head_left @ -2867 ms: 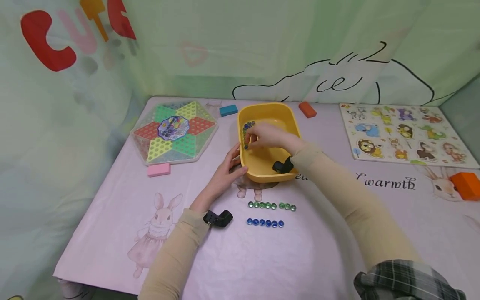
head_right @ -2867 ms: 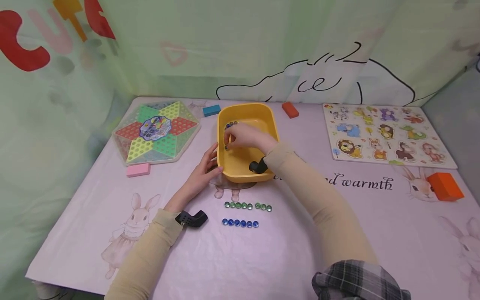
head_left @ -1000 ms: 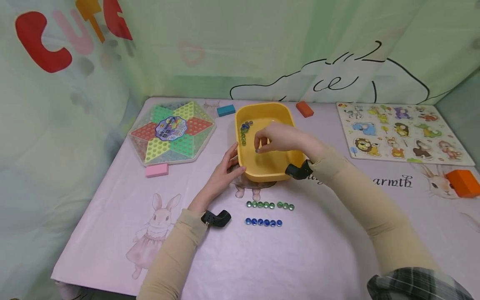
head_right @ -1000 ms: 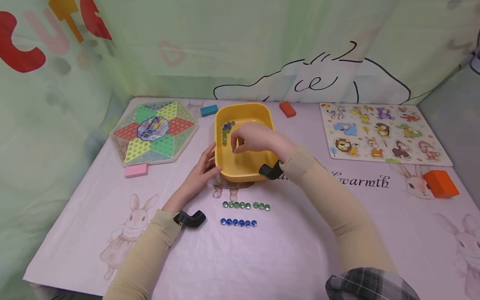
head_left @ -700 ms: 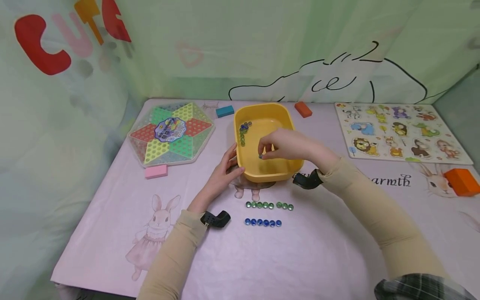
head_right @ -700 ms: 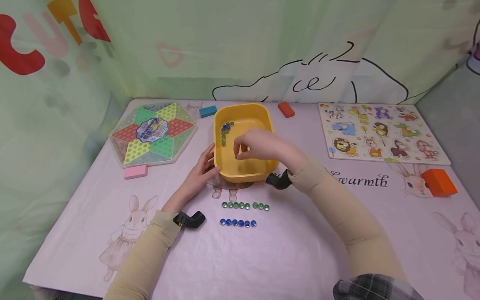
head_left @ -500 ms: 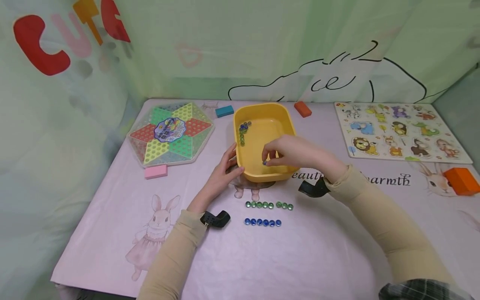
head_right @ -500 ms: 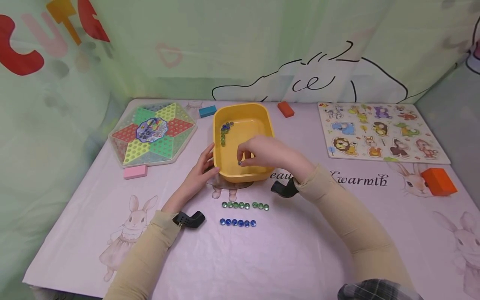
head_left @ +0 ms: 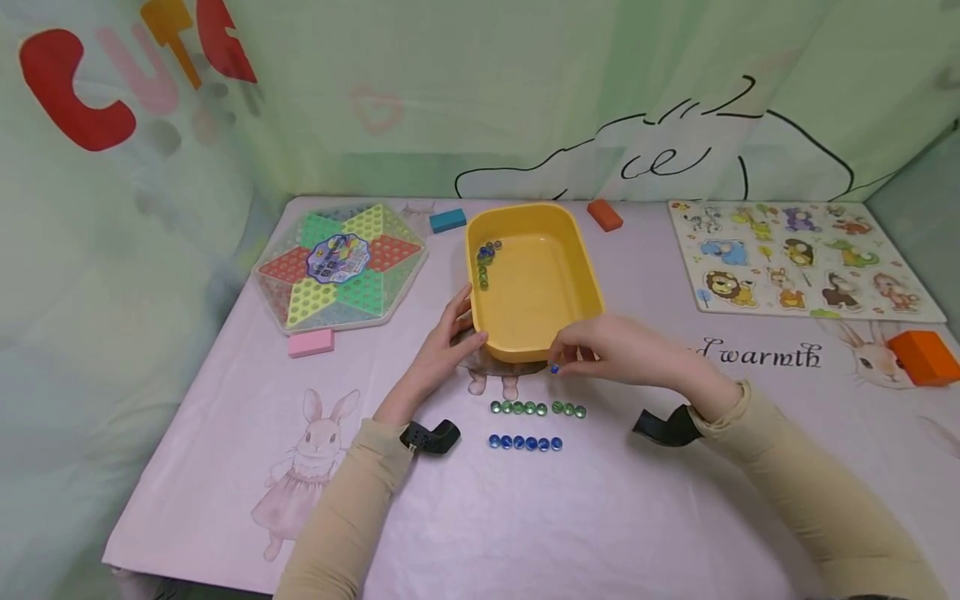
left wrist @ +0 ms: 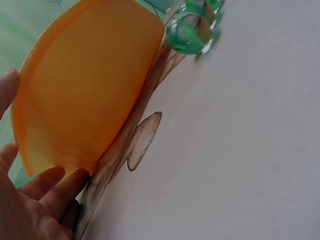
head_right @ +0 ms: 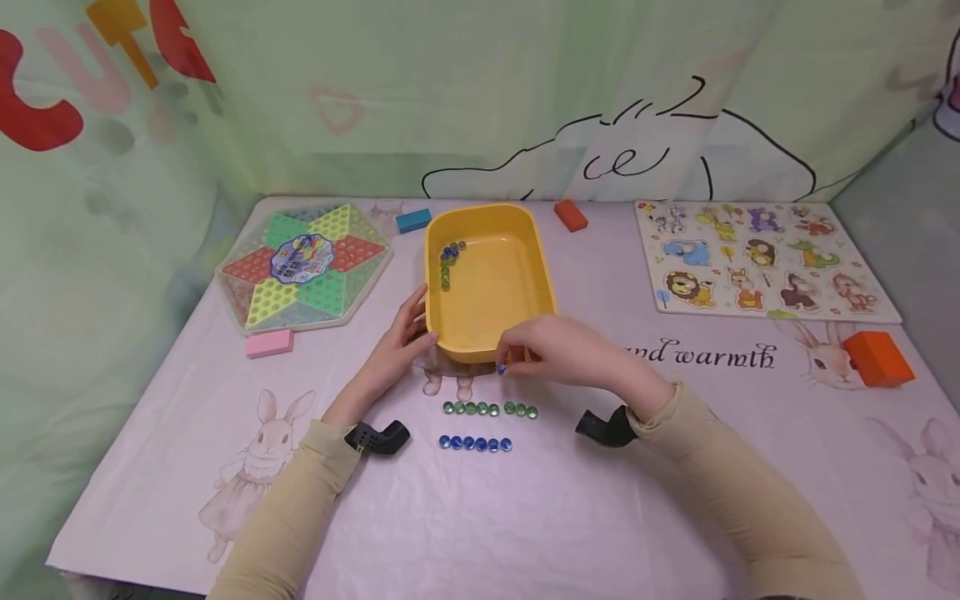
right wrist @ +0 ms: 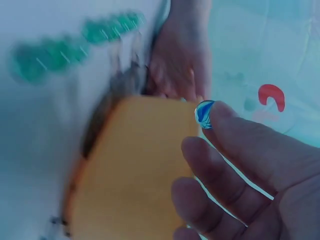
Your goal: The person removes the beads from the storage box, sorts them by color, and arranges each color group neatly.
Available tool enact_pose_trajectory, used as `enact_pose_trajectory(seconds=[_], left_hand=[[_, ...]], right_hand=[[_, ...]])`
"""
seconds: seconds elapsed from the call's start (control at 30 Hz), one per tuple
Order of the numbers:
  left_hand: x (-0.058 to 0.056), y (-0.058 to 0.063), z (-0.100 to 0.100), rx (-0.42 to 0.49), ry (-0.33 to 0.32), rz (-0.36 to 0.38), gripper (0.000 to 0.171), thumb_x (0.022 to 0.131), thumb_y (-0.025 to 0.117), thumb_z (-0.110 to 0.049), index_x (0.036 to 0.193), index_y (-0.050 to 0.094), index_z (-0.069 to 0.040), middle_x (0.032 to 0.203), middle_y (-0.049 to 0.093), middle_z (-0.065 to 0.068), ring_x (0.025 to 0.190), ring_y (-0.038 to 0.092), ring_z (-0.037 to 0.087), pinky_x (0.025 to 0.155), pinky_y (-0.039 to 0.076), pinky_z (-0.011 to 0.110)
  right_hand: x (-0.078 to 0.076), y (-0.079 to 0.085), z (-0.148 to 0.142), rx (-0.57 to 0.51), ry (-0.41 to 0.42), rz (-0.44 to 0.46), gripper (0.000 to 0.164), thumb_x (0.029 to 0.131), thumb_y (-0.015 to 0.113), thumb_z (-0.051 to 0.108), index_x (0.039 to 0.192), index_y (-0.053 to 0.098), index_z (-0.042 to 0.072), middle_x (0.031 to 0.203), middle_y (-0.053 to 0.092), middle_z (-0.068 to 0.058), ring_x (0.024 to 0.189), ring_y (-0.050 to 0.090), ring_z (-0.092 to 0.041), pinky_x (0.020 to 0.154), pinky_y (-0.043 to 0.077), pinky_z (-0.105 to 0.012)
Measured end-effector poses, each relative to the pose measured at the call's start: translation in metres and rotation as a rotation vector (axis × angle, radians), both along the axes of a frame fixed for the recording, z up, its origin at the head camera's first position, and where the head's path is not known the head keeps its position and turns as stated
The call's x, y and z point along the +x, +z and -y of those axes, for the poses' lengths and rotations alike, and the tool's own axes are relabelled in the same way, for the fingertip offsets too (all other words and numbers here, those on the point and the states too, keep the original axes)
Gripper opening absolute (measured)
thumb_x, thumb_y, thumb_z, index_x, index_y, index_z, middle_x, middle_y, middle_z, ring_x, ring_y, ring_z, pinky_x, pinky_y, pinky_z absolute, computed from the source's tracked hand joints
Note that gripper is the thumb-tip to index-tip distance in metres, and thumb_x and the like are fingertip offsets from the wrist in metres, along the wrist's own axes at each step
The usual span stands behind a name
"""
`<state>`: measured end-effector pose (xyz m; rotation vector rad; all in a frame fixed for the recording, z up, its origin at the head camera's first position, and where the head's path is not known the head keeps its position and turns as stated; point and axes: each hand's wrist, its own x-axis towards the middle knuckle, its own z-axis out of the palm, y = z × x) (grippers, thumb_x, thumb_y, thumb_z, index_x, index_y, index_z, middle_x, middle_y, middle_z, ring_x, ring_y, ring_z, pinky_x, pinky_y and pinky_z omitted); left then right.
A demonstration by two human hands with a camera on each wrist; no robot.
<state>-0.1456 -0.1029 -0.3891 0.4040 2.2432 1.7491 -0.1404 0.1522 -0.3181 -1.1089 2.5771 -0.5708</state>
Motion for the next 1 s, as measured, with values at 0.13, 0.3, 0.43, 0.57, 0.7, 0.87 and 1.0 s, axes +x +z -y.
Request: enact_pose_trajectory(seconds=[0.13,0.3,0.43,0.57,0.7,0.87,1.0], left_hand=[[0.000,-0.001,0.000,0.001,0.005,0.007,0.071,0.094,0.053,-0.023,0.150,0.009,-0.024,0.152,0.021,0.012,0.135,0.033,0.028,0.110,0.027,0.041],[0.000,0.000,0.000,-0.001,0.012,0.016,0.071,0.094,0.053,-0.023,0.150,0.009,-0.026,0.152,0.021,0.011,0.135,0.033,0.027,0.110,0.027,0.042],[0.001,0.000,-0.001,0.000,0.010,0.013,0.071,0.094,0.053,-0.023,0.150,0.009,-0.026,0.152,0.021,0.012,0.135,0.033,0.027,0.110,0.027,0.042],[0.001,0.000,-0.001,0.008,0.007,0.009,0.071,0.094,0.053,-0.022,0.150,0.009,-0.025,0.152,0.021,0.013,0.135,0.033,0.028,0.110,0.027,0.043],[0.000,0.000,-0.001,0.013,0.005,0.005,0.071,0.094,0.052,-0.021,0.150,0.008,-0.023,0.152,0.021,0.014,0.134,0.033,0.029,0.110,0.027,0.043],[0.000,0.000,-0.001,0.020,0.003,0.006,0.071,0.094,0.052,-0.021,0.150,0.008,-0.023,0.152,0.021,0.014,0.135,0.033,0.029,0.110,0.027,0.043],[0.000,0.000,-0.001,0.020,0.002,0.007,0.071,0.094,0.052,-0.021,0.150,0.008,-0.024,0.152,0.021,0.014,0.135,0.033,0.029,0.110,0.027,0.044]], right_hand=[[0.014,-0.010,-0.010,-0.025,0.003,0.034,0.009,0.083,0.068,0.017,0.092,0.065,0.020,0.073,0.054,0.013,0.067,0.047,-0.003,0.060,0.044,-0.021],[0.028,-0.023,-0.019,-0.009,-0.015,0.068,0.010,0.084,0.067,0.019,0.091,0.064,0.024,0.073,0.052,0.016,0.066,0.046,-0.002,0.060,0.042,-0.019],[0.037,-0.031,-0.022,-0.013,-0.008,0.100,0.009,0.084,0.067,0.020,0.090,0.065,0.025,0.070,0.050,0.016,0.062,0.045,0.000,0.057,0.041,-0.018],[0.045,-0.038,-0.020,-0.023,0.015,0.139,0.006,0.084,0.067,0.020,0.088,0.065,0.024,0.066,0.049,0.017,0.057,0.041,0.003,0.054,0.038,-0.017],[0.049,-0.044,-0.018,0.001,0.029,0.144,0.004,0.083,0.068,0.022,0.085,0.064,0.023,0.062,0.049,0.018,0.054,0.039,0.004,0.054,0.037,-0.016],[0.051,-0.048,-0.015,0.052,0.027,0.143,0.006,0.082,0.069,0.024,0.084,0.064,0.022,0.061,0.048,0.018,0.054,0.039,0.004,0.054,0.036,-0.016],[0.052,-0.047,-0.013,0.071,0.024,0.151,0.007,0.081,0.070,0.025,0.084,0.064,0.022,0.060,0.047,0.017,0.053,0.038,0.003,0.054,0.035,-0.016]])
